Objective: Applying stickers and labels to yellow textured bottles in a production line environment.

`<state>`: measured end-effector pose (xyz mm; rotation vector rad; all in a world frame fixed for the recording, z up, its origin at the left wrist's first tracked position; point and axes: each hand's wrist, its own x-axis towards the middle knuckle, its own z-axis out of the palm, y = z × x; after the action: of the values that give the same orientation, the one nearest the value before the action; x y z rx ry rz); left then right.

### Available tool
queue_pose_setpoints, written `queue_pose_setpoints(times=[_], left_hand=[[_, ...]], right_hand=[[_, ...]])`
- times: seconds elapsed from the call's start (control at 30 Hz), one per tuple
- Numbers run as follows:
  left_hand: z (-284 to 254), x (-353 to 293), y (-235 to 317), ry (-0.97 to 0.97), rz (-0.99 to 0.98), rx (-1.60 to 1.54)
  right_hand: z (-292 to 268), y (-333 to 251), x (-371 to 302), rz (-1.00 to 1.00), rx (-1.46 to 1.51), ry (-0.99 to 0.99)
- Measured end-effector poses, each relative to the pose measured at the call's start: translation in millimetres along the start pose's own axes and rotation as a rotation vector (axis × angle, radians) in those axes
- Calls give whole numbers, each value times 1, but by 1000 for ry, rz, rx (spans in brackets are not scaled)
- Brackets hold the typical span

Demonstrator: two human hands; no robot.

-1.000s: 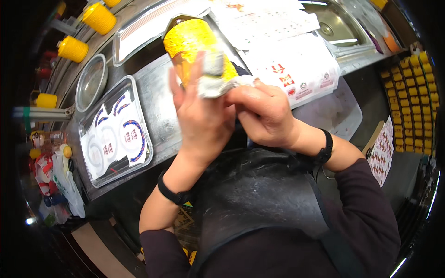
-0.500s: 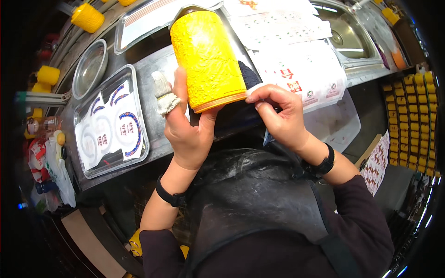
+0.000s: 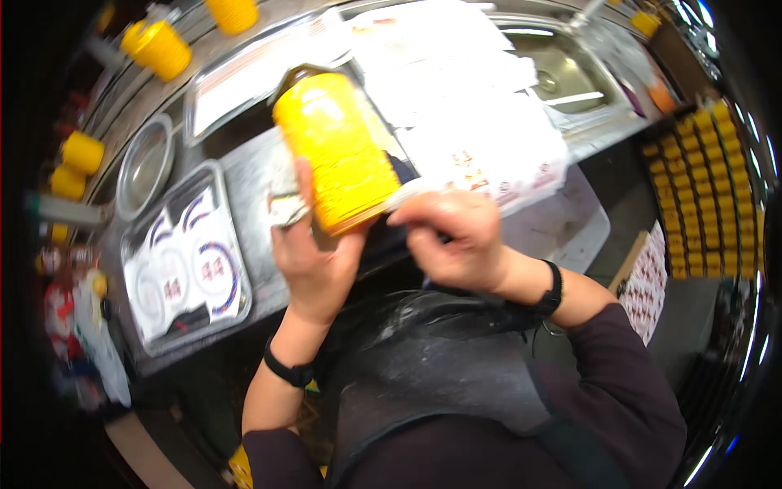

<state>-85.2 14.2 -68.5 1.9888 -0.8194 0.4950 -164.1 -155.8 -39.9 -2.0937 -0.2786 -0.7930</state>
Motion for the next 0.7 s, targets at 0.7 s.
queue_pose_setpoints(times=[0.7], left_hand=[[-11,-3,-3,-144,-71,-62]], right_hand=[[-102,72,-4,586,-436,-210]])
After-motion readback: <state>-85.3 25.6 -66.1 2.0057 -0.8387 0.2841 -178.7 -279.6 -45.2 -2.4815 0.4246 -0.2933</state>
